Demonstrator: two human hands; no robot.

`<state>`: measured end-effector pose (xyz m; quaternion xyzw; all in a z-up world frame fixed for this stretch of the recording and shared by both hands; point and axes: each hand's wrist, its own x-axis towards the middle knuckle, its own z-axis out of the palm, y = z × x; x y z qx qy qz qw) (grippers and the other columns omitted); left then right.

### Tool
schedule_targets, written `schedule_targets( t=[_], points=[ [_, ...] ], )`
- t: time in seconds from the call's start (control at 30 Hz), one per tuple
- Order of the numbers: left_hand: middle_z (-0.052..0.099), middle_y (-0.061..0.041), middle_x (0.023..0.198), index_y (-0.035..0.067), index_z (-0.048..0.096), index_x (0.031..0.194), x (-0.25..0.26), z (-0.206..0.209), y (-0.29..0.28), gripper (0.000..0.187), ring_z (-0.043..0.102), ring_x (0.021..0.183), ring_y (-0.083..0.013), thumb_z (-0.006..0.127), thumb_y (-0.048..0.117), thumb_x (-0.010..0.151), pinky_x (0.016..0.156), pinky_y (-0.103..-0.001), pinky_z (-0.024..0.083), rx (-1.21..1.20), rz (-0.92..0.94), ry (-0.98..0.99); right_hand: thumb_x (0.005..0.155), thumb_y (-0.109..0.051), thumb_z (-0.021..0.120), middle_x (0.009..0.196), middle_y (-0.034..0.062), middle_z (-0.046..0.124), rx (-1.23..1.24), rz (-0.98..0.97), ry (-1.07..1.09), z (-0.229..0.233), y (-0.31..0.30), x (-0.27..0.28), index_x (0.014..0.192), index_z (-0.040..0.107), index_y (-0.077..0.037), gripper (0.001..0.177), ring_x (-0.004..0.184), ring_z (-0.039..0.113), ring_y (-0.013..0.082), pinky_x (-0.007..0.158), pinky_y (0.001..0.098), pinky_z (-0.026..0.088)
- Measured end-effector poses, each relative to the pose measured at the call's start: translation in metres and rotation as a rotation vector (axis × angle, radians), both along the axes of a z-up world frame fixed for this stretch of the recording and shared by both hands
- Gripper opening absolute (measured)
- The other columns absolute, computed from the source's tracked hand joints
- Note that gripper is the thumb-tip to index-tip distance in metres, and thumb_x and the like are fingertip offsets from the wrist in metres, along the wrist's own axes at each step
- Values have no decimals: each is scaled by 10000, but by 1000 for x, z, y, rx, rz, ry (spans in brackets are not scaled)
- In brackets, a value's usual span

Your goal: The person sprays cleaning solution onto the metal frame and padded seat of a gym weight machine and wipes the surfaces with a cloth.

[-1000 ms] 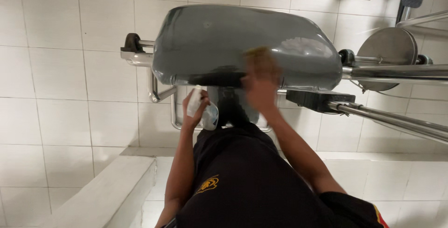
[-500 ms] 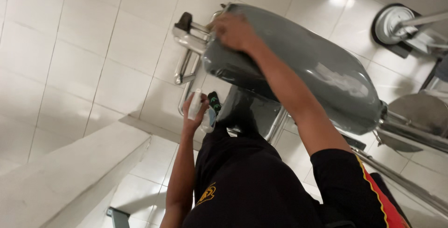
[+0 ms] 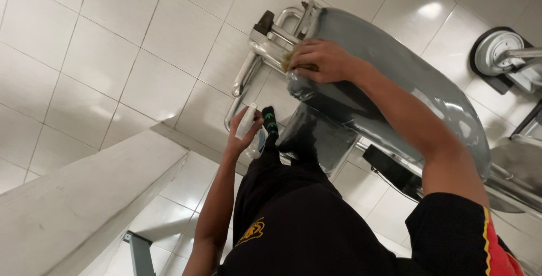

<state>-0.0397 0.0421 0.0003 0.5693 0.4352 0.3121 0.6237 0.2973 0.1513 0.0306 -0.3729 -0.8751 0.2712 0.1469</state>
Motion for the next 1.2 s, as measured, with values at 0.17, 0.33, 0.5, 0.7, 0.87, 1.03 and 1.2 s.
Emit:
schedule_targets(
  t=[0.17,0.33,0.5,0.7,0.87,1.03,1.2],
  points=[
    [634,-30,795,24,633,969,-12,1,6,108,619,721,-106,698,101,930,670,-277,502,-24,67,30,1068,-268,450,1319,26,707,-513,-330,-152,-40,59,33,1226,753,-282,342,1186,652,263,1113,470,487],
    [639,-32,845,21,615,985,-20,5,5,117,623,763,-113,701,87,942,704,-282,511,82,23,-15,1075,-346,435,1387,50,639,-447,-274,-297,-46,62,17,1234,765,-285,371,1260,583,301,1087,511,426],
    [635,-42,832,23,639,978,-19,4,-6,108,622,735,-103,709,97,941,670,-273,512,-14,121,-67,1061,-365,587,1441,-24,629,20,-80,-443,8,-37,-51,1202,734,-282,220,1380,515,260,1171,523,349],
    [638,-40,744,18,633,945,3,9,-15,133,602,663,-106,720,117,930,617,-274,489,-33,27,82,1003,-307,708,1668,40,409,408,-481,-422,15,-141,-31,1527,612,-295,533,1556,343,288,1311,514,155],
    [638,-38,801,14,629,972,32,9,-22,133,612,728,-102,707,121,957,661,-273,501,42,-123,-16,1094,-333,600,1665,147,372,177,-1081,-497,-5,-255,61,1609,511,-154,552,1518,312,351,1217,644,98],
    [642,-33,820,21,632,986,85,10,-42,134,616,733,-104,710,125,953,663,-276,501,-13,-245,-68,1184,-270,451,1728,128,288,-48,-2041,-465,-19,-386,152,1615,425,-221,435,1590,228,387,1279,621,111],
    [637,-63,806,16,632,974,153,22,-59,117,597,728,-141,713,96,949,657,-293,491,200,-547,-67,1153,-296,358,1770,101,144,159,-1735,-186,-52,-353,54,1694,232,-203,564,1643,104,363,1335,570,19]
  ],
)
